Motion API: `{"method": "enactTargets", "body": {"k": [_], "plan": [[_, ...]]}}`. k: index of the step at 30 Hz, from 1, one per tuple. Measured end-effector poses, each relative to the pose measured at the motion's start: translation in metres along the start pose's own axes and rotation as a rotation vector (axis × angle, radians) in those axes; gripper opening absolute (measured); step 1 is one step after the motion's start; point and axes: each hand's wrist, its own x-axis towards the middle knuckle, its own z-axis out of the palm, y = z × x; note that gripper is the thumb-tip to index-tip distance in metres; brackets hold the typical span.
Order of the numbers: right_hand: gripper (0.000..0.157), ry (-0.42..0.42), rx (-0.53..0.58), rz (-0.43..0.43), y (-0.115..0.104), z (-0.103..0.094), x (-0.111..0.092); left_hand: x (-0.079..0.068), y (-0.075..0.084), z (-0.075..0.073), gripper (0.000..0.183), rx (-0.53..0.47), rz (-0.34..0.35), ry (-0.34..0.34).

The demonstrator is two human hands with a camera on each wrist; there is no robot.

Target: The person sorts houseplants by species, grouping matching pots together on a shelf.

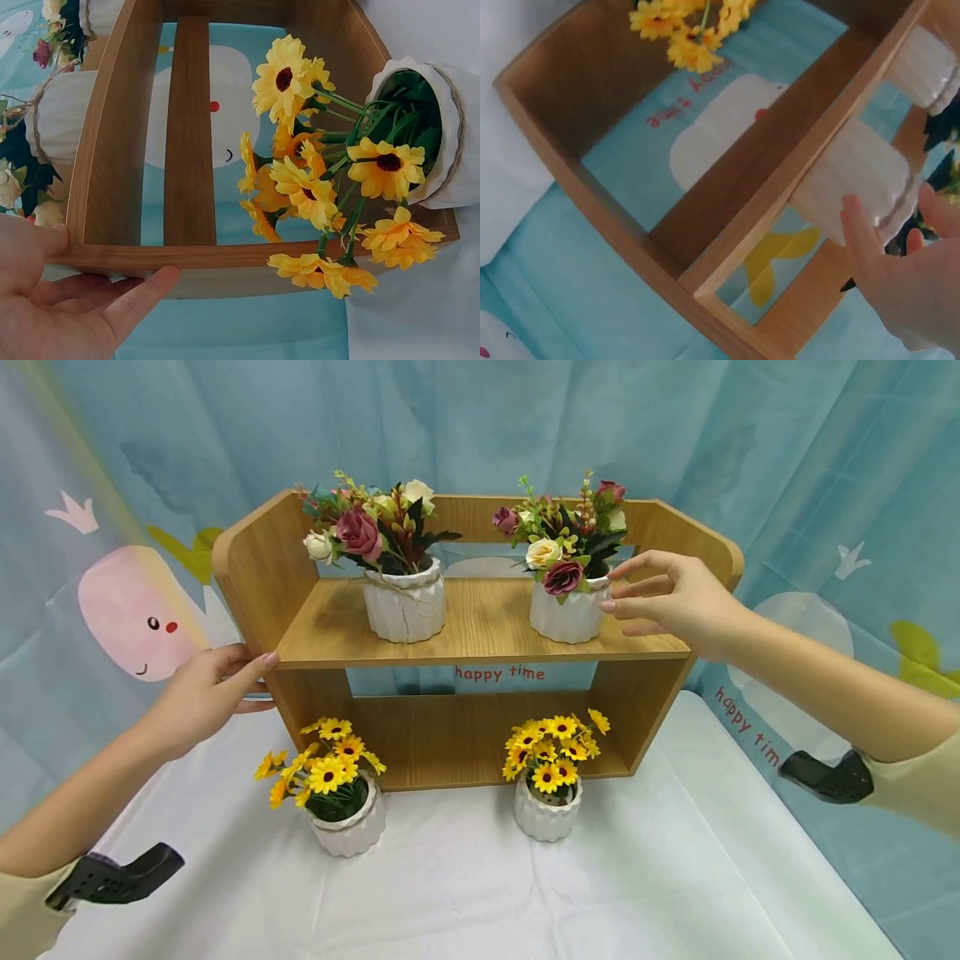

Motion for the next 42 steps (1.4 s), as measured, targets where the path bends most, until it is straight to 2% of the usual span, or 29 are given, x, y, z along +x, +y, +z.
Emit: {"method": "enactTargets", "body": {"k": [14, 22, 33, 42], "plan": [[0.04, 0.143, -0.191, -0.197, 0.022, 0.024, -0.031, -0.001, 0.0, 0.001, 0.056, -0.012, 0.006, 0.005], [0.031, 0.221, -0.216, -0.256, 0.04, 0.041, -0.04, 0.0, -0.001, 0.001, 0.054, -0.01, 0.015, 0.016], [0.022, 0.345, -0.186, -0.434, 0.059, 0.068, -0.049, -0.001, -0.002, 0.001, 0.052, -0.02, 0.019, 0.032], [0.018, 0.398, -0.22, -0.46, 0.077, 0.081, -0.054, -0.001, -0.002, 0.002, 0.051, -0.009, 0.022, 0.041]]}}
